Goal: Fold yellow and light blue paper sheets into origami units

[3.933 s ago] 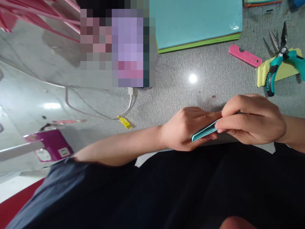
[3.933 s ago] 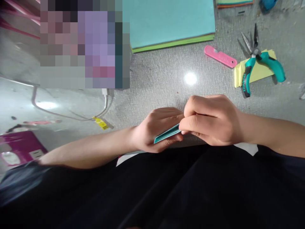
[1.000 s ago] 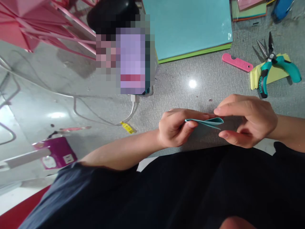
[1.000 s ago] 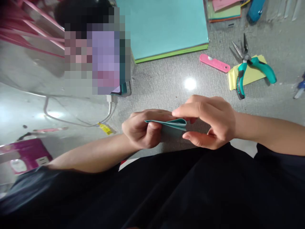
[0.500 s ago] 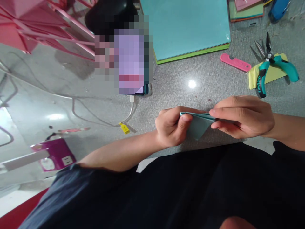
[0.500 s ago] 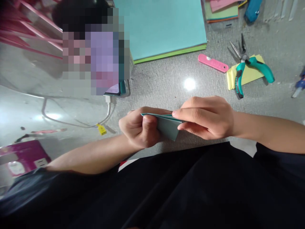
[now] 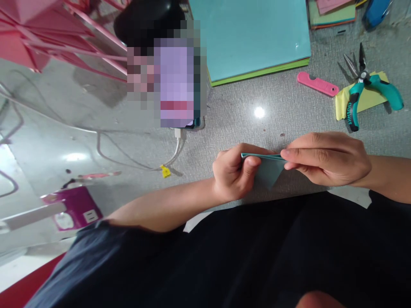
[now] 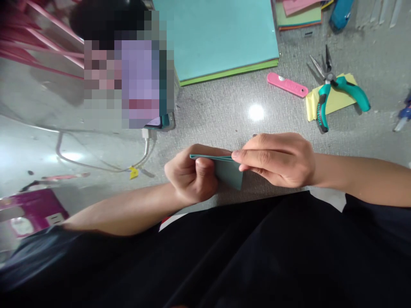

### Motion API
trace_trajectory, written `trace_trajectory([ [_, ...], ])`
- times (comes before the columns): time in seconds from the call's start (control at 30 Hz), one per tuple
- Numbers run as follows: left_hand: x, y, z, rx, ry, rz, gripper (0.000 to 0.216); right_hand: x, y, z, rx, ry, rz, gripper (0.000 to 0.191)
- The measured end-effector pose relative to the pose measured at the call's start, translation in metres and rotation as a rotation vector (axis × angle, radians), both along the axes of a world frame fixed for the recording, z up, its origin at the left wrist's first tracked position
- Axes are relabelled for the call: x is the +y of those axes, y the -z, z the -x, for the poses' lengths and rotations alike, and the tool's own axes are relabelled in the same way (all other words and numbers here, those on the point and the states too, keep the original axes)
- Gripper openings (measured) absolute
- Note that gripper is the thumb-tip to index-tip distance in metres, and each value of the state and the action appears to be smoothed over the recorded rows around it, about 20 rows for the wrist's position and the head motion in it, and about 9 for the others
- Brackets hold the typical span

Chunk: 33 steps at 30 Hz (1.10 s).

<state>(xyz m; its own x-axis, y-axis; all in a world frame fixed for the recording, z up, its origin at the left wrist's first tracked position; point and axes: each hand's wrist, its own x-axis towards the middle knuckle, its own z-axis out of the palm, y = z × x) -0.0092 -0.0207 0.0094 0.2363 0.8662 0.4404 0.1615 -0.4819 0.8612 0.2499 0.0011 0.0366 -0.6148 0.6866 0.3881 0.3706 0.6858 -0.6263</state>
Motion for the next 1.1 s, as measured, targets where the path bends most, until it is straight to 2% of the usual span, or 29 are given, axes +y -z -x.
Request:
trace_trajectory([
  [0.13, 0.0, 0.004, 0.0, -0.044, 0.055, -0.004, 0.026, -0.001, -0.001, 0.0, 0.013, 0.015, 0.043, 0.015],
  [0.43, 0.0, 0.006, -0.003, -0.082, 0.007, -0.038, 0.019, 0.004, -0.011, 0.01, 0.053, -0.012, -0.012, 0.006],
  [0.6, 0.004, 0.009, -0.002, -0.082, 0.047, -0.077, 0.015, 0.001, -0.015, 0.016, 0.09, 0.009, 0.081, 0.009],
  [0.83, 0.003, 0.006, -0.001, -0.032, 0.037, -0.091, 0.019, -0.001, -0.013, 0.017, 0.078, 0.035, 0.076, 0.013],
  [0.97, 0.001, 0.002, 0.0, 0.024, -0.027, -0.068, 0.021, -0.002, -0.012, 0.019, 0.158, 0.063, 0.153, 0.016],
  [1.1, 0.001, 0.001, 0.001, 0.044, -0.016, -0.067, 0.021, -0.001, -0.014, 0.02, 0.21, 0.045, 0.216, 0.01],
])
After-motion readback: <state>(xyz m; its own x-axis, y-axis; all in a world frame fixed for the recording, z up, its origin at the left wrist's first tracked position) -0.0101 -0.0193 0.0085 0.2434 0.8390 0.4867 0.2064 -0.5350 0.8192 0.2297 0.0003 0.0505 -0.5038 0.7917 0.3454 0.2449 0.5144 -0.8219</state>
